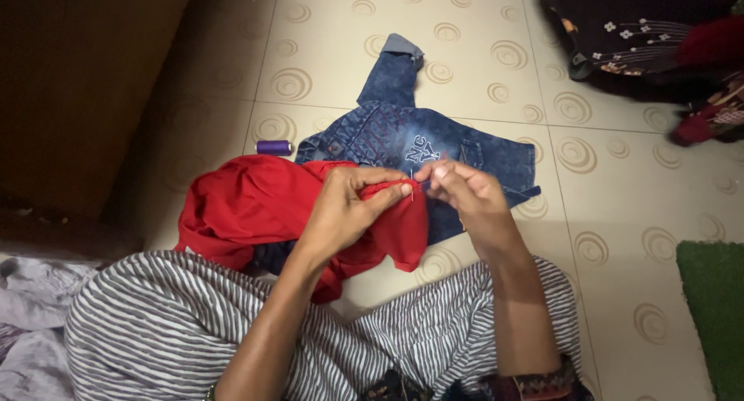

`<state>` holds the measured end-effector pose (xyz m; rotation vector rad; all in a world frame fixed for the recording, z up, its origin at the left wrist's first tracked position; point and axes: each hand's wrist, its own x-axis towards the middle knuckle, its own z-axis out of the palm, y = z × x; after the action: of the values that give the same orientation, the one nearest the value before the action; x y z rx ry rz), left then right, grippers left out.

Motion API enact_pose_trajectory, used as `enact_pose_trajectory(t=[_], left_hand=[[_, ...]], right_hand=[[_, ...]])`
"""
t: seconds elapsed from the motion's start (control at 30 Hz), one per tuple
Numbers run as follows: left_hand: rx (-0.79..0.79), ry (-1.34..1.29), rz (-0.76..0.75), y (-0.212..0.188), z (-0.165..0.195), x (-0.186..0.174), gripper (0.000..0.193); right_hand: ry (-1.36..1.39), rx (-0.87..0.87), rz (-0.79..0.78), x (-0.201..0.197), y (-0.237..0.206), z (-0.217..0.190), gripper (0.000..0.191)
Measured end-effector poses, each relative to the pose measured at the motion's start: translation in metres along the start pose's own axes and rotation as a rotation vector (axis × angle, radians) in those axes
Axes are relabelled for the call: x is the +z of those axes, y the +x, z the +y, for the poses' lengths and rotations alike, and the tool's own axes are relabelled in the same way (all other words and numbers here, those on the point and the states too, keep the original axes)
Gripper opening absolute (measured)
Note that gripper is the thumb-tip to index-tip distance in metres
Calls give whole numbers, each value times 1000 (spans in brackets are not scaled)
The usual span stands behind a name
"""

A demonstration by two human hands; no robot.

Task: The person sits on the floor with a pair of jeans and a red garment. They thread a needle, cut the thread with scissors, then hand-sew the red fabric, pulling the needle and thread through the garment.

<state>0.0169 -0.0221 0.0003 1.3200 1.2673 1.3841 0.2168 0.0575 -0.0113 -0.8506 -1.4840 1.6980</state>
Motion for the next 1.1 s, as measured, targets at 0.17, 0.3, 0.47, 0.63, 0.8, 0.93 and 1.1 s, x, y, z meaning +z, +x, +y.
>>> enact_pose_trajectory(t=[0.17, 0.3, 0.47, 0.63, 0.8, 0.93, 1.1], left_hand=[[38, 74, -26, -1, 2, -1, 23], [41, 62, -71, -2, 4, 0, 24], [97, 196, -64, -1, 7, -1, 24], [15, 198, 1, -2, 7, -1, 20], [-29, 37, 143, 3, -2, -1, 18], [-5, -67, 244, 7, -10, -2, 17], [-10, -181, 245, 8, -12, -1, 16]], right_hand=[[44, 187, 24, 1, 14, -5, 24], [-124, 176, 36, 7, 22, -9, 27], [-215, 48, 5, 15, 28, -14, 26], [-213, -147, -3, 20, 20, -18, 13], [-157, -221, 19, 24, 0, -13, 13], [-23, 173, 47, 26, -10, -4, 20], [210, 389, -42, 25, -11, 6, 24]])
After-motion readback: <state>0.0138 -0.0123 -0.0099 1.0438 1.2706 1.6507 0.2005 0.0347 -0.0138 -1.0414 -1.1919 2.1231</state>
